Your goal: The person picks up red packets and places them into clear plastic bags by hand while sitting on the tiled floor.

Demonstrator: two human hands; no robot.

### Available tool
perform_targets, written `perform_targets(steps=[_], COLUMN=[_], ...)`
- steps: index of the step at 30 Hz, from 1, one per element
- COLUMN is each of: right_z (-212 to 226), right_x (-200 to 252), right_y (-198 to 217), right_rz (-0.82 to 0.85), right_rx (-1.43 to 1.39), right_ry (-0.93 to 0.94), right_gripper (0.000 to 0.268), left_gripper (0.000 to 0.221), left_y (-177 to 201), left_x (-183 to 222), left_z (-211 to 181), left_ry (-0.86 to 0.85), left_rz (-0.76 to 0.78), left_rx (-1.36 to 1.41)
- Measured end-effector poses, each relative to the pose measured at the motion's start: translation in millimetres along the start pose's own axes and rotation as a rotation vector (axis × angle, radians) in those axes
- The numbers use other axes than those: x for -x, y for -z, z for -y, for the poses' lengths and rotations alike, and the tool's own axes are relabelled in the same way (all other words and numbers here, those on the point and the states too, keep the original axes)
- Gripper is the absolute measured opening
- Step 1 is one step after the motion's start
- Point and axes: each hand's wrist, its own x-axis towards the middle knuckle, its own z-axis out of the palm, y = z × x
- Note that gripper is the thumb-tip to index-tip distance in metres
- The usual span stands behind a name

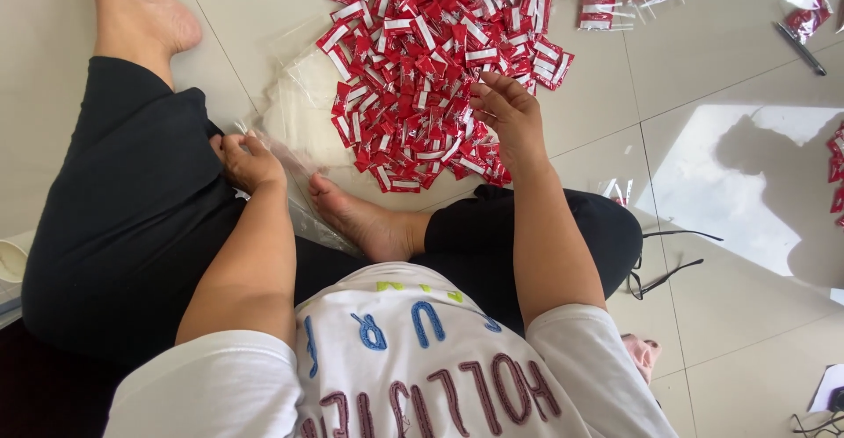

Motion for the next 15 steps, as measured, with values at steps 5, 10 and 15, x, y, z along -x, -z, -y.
perform_targets(steps=[5,10,15], right_z=[-6,-11,-3], right_x=[1,7,38], right_y=[4,5,-13], right_rz=[0.016,0.021,0.124], right_rx=[0.003,0.005,0.021], right_ry=[0.027,0.062,0.114], right_gripper=[0.025,0.025,0.03], left_gripper=[0.019,0.014,0.019], left_y=[40,77,142], left_x=[-22,-37,-6], left_z=[-82,-149,-228], left_ry=[-0.218,-0.278,0.214], left_rz=[-0.127,-0.061,0.651], left_rx=[0.276,0.569,1.092])
